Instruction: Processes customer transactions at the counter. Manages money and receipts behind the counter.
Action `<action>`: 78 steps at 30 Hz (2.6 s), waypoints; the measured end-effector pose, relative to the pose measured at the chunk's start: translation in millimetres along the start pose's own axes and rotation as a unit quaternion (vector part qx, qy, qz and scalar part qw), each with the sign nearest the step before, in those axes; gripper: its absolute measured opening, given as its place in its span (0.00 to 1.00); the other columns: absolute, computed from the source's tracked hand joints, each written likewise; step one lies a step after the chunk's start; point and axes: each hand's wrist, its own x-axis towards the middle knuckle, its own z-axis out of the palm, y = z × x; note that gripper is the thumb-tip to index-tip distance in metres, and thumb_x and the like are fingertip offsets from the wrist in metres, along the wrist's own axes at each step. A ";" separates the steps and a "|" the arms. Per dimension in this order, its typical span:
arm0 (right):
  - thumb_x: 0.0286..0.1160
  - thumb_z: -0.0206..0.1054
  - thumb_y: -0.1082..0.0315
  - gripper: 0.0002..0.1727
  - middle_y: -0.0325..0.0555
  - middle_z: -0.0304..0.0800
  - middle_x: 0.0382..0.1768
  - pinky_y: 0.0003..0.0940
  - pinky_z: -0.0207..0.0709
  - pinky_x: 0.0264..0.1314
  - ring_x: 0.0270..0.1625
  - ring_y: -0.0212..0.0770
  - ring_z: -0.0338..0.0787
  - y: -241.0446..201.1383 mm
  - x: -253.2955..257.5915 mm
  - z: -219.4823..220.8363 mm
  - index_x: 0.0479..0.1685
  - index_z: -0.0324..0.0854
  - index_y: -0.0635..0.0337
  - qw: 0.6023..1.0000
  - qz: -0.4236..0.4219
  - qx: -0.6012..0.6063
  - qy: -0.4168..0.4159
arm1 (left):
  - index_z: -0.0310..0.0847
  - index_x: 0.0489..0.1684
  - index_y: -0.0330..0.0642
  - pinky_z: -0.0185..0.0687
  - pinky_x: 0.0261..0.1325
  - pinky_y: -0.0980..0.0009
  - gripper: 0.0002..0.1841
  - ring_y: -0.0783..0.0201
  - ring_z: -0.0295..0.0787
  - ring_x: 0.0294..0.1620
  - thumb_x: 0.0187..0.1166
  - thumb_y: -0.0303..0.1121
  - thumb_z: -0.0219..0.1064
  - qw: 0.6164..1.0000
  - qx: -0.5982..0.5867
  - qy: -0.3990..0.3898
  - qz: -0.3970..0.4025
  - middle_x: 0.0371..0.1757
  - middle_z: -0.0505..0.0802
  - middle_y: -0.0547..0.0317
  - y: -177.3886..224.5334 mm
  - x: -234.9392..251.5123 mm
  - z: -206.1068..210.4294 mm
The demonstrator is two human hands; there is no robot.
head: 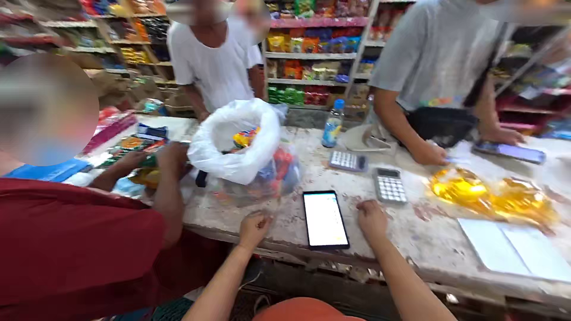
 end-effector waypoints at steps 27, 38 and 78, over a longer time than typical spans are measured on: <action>0.81 0.58 0.72 0.13 0.62 0.87 0.63 0.67 0.78 0.58 0.60 0.65 0.89 4.9 0.9 2.8 0.49 0.89 0.65 0.999 0.002 0.038 0.022 | 0.85 0.25 0.33 0.82 0.32 0.51 0.23 0.52 0.86 0.24 0.85 0.43 0.59 0.996 0.062 0.048 0.030 0.20 0.86 0.49 1.2 -3.3 8.6; 0.78 0.61 0.75 0.10 0.62 0.87 0.61 0.68 0.80 0.50 0.54 0.66 0.89 6.0 -2.9 4.0 0.46 0.89 0.65 0.999 -0.023 0.034 0.033 | 0.88 0.40 0.31 0.87 0.39 0.51 0.12 0.51 0.91 0.30 0.79 0.33 0.64 0.995 0.083 0.049 0.012 0.28 0.92 0.47 2.7 -4.7 11.4; 0.70 0.71 0.71 0.20 0.20 0.63 0.13 0.15 0.56 0.22 0.17 0.17 0.61 37.9 -50.1 9.3 0.15 0.67 0.45 0.876 -0.093 0.471 0.040 | 0.73 0.11 0.35 0.74 0.29 0.52 0.27 0.52 0.79 0.21 0.84 0.44 0.60 0.982 0.164 0.098 0.002 0.16 0.79 0.50 4.9 -3.3 16.3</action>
